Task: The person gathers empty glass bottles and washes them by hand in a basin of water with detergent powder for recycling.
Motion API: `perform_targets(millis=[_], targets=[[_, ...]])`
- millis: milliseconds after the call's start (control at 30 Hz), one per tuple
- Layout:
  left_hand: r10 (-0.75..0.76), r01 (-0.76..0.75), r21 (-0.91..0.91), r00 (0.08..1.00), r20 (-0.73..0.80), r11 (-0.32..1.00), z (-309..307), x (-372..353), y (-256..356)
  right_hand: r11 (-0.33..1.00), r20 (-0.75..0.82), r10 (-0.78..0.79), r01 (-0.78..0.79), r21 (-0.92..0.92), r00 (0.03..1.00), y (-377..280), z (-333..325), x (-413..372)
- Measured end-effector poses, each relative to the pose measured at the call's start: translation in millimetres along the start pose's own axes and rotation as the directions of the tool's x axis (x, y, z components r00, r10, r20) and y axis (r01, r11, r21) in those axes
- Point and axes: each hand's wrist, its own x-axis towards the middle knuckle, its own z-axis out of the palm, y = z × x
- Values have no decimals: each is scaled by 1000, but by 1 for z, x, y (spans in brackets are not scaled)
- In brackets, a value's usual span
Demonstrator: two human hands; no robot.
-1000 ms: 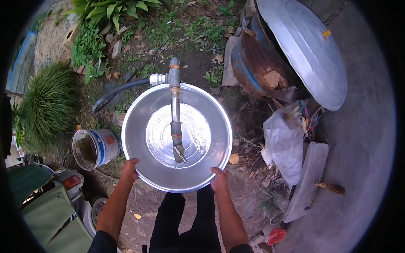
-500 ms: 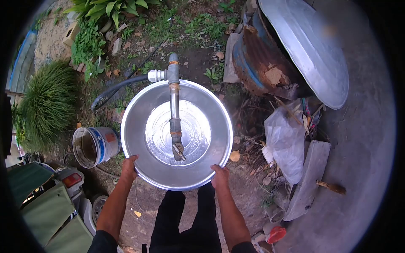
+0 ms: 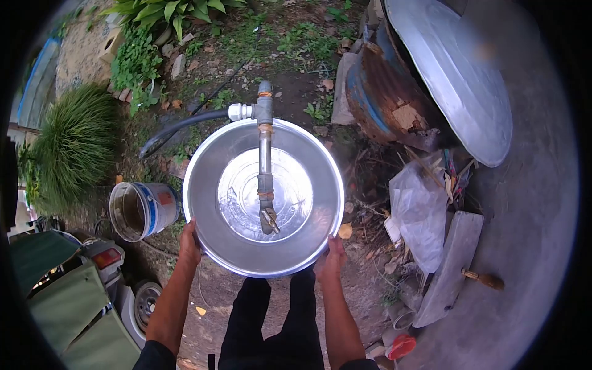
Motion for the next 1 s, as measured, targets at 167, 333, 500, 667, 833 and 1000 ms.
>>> perform_targets(millis=[167,333,500,667,833,1000], targets=[[208,-192,144,973,-104,971,-1,-5,6,835,-63,-508,473,-281,859,1,-16,23],[680,-539,492,716,-159,683,17,-33,14,556,178,-720,710,-432,671,-29,16,0],[539,-528,277,841,40,803,63,-58,-4,873,326,-116,253,-416,938,-19,80,-15],[-43,40,23,977,209,999,114,-45,-41,967,423,248,-199,-157,871,39,129,11],[-300,367,-202,907,297,908,128,-33,-68,876,496,431,-480,-32,754,57,163,9],[-197,394,-423,878,437,816,143,-43,-60,823,534,468,-568,28,704,61,170,5]])
